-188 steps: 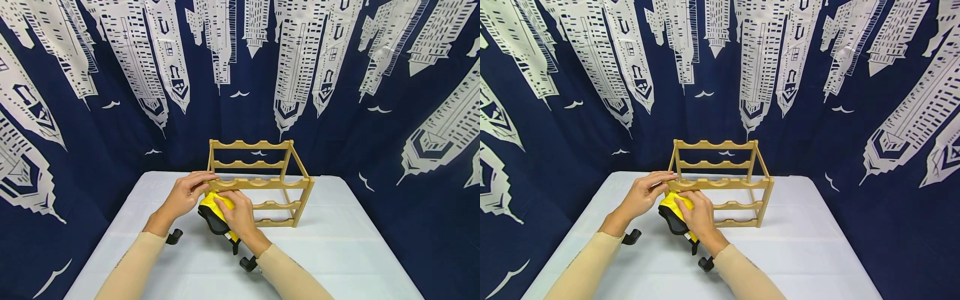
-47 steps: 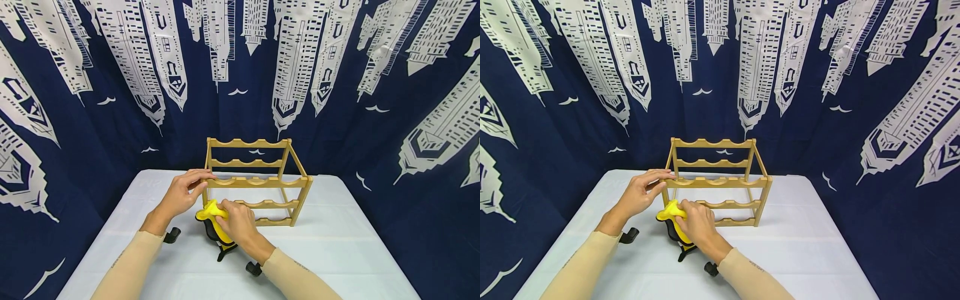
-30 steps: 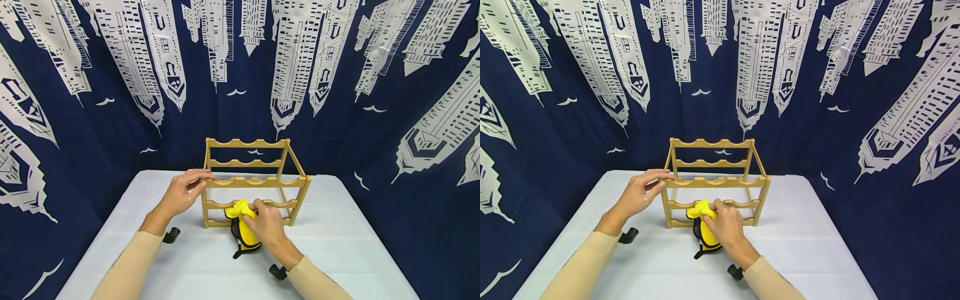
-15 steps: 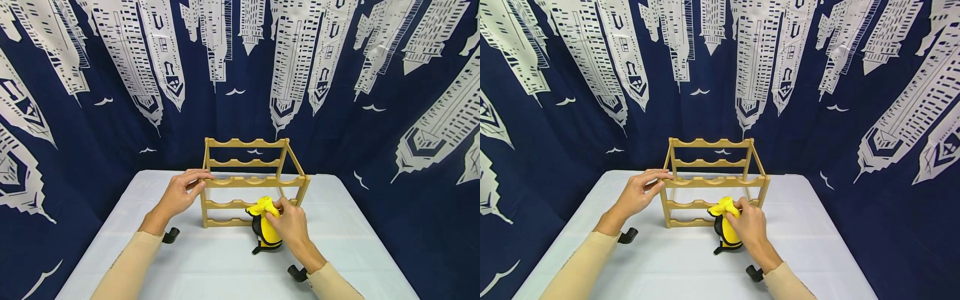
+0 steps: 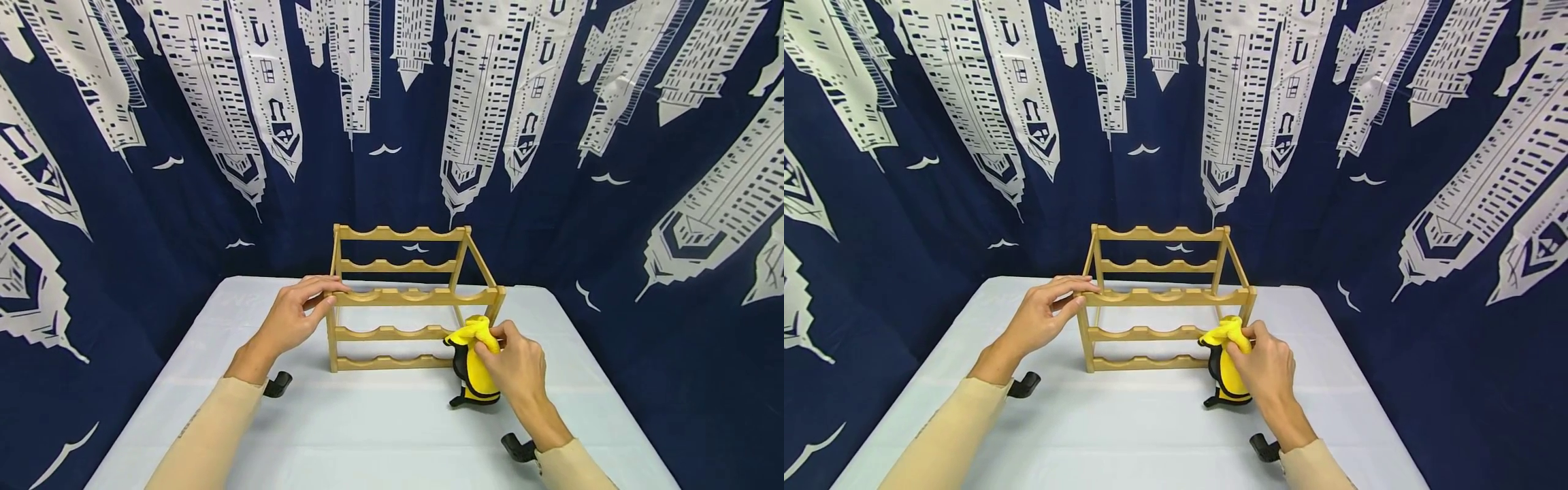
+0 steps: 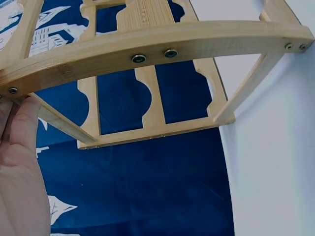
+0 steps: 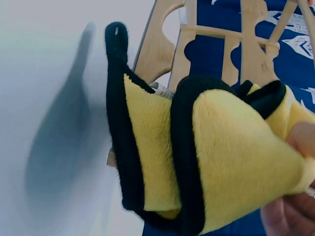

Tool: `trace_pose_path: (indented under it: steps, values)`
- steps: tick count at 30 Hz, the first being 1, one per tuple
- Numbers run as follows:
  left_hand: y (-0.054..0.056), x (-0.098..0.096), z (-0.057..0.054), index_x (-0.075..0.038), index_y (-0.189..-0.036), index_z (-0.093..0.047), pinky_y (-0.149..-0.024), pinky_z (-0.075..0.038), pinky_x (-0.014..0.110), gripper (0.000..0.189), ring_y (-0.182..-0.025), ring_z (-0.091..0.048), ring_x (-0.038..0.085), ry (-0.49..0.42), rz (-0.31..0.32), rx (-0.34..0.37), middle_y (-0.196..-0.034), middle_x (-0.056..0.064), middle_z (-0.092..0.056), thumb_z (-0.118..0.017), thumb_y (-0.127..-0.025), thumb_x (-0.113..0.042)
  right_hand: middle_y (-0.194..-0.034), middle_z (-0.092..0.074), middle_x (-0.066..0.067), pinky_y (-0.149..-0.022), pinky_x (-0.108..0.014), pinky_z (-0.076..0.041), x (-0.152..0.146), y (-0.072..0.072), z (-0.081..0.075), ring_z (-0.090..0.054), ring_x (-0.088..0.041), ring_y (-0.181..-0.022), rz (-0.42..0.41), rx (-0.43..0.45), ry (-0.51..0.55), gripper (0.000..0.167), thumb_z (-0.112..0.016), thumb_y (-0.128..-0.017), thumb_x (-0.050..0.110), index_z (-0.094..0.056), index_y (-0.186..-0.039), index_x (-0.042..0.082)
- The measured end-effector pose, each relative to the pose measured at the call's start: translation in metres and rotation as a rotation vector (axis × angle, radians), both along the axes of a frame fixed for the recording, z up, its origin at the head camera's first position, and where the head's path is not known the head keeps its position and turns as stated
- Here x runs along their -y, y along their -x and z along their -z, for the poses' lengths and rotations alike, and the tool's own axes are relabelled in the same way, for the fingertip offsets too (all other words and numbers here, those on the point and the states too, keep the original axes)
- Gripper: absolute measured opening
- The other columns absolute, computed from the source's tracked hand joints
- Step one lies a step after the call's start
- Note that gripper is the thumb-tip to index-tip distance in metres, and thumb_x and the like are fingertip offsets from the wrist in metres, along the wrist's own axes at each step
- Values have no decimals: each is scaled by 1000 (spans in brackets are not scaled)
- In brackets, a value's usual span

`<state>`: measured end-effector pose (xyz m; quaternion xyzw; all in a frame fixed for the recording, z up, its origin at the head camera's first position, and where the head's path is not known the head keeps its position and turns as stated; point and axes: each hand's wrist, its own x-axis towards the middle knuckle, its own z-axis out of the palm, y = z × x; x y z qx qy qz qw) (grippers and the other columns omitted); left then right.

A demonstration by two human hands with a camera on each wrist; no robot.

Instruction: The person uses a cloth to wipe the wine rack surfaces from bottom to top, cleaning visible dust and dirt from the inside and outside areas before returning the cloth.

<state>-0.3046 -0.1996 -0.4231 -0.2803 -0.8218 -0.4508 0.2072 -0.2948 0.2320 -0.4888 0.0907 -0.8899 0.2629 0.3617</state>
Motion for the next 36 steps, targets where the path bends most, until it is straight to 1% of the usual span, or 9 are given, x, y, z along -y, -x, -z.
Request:
trace_pose_path:
  steps: [5,8,12,15,18,23,29,32,36]
  values:
    - [-2,2,-2,-14,-145,-81,-119,-62,47,32,-153,-69,37,-6,4,44,-156,12,-76,-72,-115,-7,-88,-86,-18,-57,-36,-64,9,-4,-2,-82,-32,-71,-157,-123,-44,36,-101,-78,0,-74,-102,2]
    - [-4,4,-5,-12,-148,-79,-114,-65,46,35,-149,-72,36,-29,-13,40,-155,11,-77,-74,-114,-6,-91,-86,-16,-58,-26,-65,19,-6,-8,-83,-26,-74,-264,-163,-40,37,-100,-77,-4,-73,-102,2]
    - [-4,5,-8,-11,-137,-84,-105,-70,36,29,-138,-77,32,-53,-45,-5,-147,9,-79,-79,-110,-3,-94,-86,-14,-60,-26,-67,40,-8,-23,-83,-23,-76,-368,-172,-18,39,-101,-77,-5,-72,-103,3]
    - [-5,6,-9,-15,-129,-88,-101,-70,28,24,-132,-79,27,-42,-84,-26,-139,5,-80,-83,-108,-4,-95,-86,-12,-61,-27,-67,60,-6,-30,-83,-22,-77,-444,-188,-11,41,-102,-76,-6,-73,-104,4]
    - [-7,8,-13,-19,-128,-90,-98,-73,33,23,-128,-79,23,-8,-121,-22,-130,1,-82,-83,-108,-7,-97,-87,-11,-61,-28,-68,85,-5,-37,-82,-21,-76,-501,-209,-13,42,-102,-76,-5,-74,-105,4]
    - [-8,12,-20,-22,-132,-89,-98,-75,48,23,-126,-81,27,58,-134,5,-123,-2,-86,-79,-113,-13,-102,-89,-9,-62,-22,-64,123,-1,-48,-77,-15,-71,-538,-214,-33,40,-103,-79,3,-74,-107,7]
    - [-11,13,-23,-22,-137,-88,-101,-74,51,25,-128,-81,31,82,-126,53,-126,1,-86,-76,-116,-18,-101,-89,-6,-61,-17,-58,163,7,-55,-71,-13,-66,-572,-217,-43,37,-102,-83,10,-74,-108,8]
    - [-12,14,-24,-22,-138,-87,-102,-73,52,26,-128,-80,30,78,-121,80,-128,2,-86,-74,-116,-16,-102,-89,-5,-61,-17,-57,179,9,-58,-70,-13,-66,-580,-220,-48,35,-101,-85,12,-75,-108,9]
    - [-13,15,-24,-19,-138,-87,-106,-72,48,26,-127,-80,28,59,-117,117,-131,4,-86,-72,-117,-15,-101,-88,-4,-63,-19,-59,196,10,-62,-72,-12,-70,-582,-202,-34,35,-101,-87,14,-74,-108,9]
